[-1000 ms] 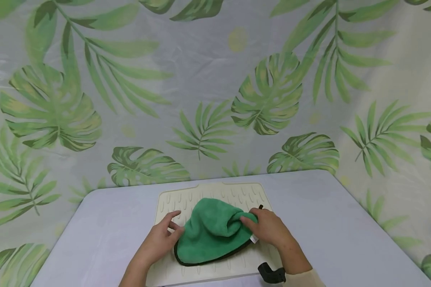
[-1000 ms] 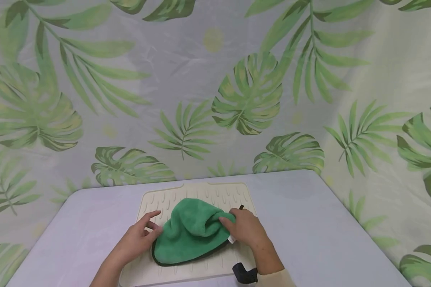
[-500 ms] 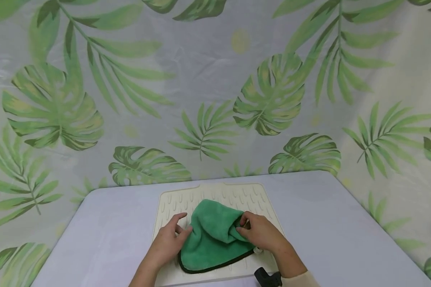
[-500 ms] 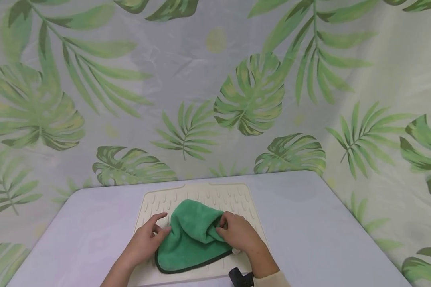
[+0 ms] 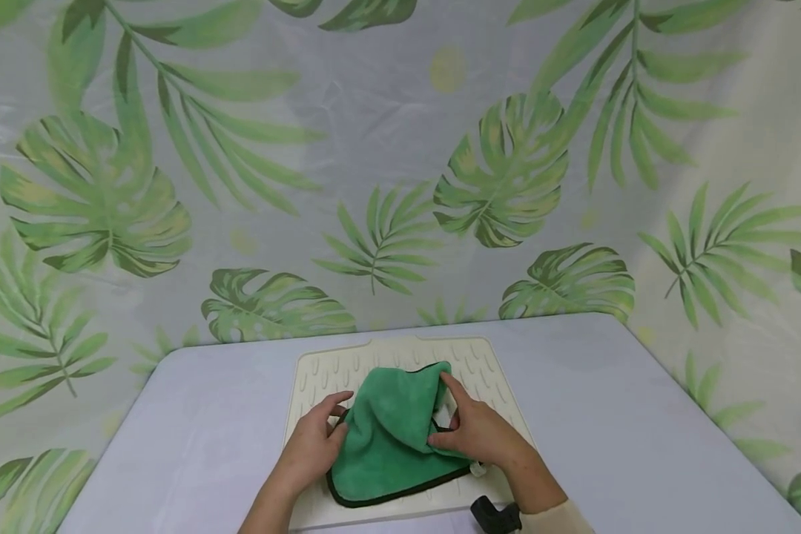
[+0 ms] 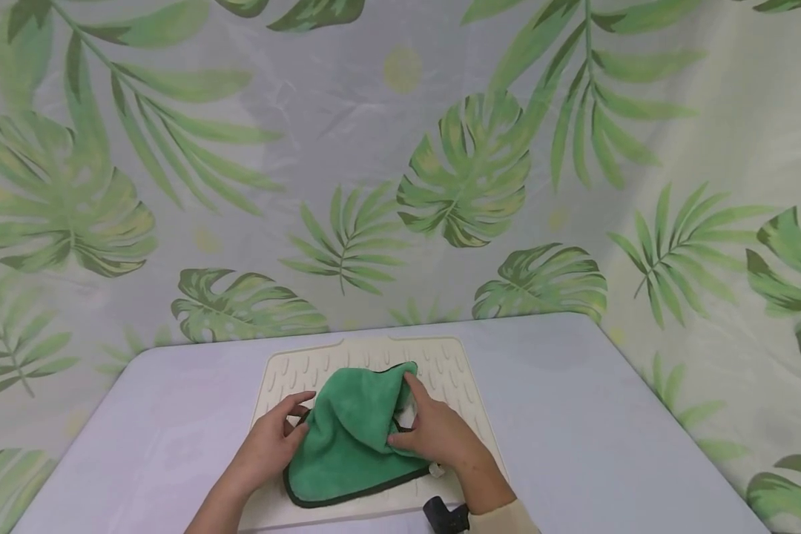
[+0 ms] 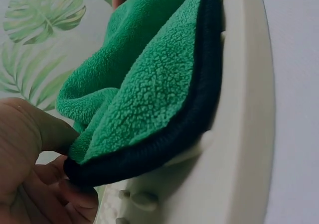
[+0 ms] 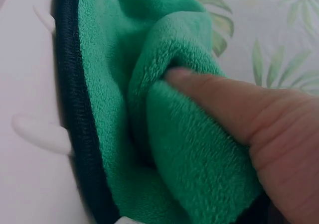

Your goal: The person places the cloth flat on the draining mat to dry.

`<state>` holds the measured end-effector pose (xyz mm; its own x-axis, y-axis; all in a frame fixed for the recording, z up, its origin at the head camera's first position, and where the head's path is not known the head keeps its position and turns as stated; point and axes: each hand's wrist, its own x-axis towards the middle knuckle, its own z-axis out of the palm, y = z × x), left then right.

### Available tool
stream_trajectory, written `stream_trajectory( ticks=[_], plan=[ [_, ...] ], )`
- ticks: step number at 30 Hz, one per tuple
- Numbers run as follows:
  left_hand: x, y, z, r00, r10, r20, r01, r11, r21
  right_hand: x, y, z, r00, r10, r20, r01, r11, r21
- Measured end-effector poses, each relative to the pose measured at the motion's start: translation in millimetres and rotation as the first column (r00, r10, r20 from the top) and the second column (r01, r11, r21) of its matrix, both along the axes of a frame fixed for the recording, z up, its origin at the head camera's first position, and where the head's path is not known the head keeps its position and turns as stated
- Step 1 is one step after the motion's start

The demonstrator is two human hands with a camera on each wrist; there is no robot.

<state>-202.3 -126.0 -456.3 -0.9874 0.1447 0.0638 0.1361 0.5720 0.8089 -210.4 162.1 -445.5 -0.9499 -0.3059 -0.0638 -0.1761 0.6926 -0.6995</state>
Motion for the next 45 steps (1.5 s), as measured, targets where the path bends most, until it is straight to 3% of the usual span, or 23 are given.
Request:
stream_trajectory(
  ticks=[11, 15, 20, 30, 37, 41, 45],
  plan=[
    [1.5, -1, 1.2, 0.994, -0.109, 0.002, 0.109, 0.993, -0.043, 0.3, -5, -4.2, 0.99, 0.028, -0.138, -0.029, 1.0, -0.006],
    [0.9, -2, 1.6, 0.997, -0.075, -0.03, 0.072, 0.995, -0.07, 1.6, -5, -3.8, 0.99, 0.033, -0.14, -0.031, 0.999, 0.019],
    [1.2, -4, 4.2, 0.996, -0.028, -0.086, 0.02, 0.995, -0.094, 1.8, -5, -3.0, 0.991, -0.056, -0.123, 0.057, 0.998, 0.003],
    [3.1, -6, 9.1, 1.0, 0.01, -0.015, -0.012, 0.99, -0.139, -4.0, 8, 1.8, 0.975, -0.173, -0.136, 0.172, 0.985, -0.02],
    [3.6, -16, 10.8, 0.998, 0.068, 0.018, -0.063, 0.981, -0.181, -5.9, 23, 6.8, 0.974, -0.225, 0.0, 0.224, 0.972, 0.063],
    [2.6, -19, 7.7, 0.999, 0.048, 0.023, -0.043, 0.982, -0.182, -6.4, 25, 5.1, 0.978, -0.19, 0.086, 0.192, 0.981, -0.025],
    [1.3, -18, 3.9, 0.997, 0.065, 0.044, -0.059, 0.99, -0.124, -8.3, 23, 2.5, 0.969, -0.221, 0.114, 0.238, 0.956, -0.173]
  ],
)
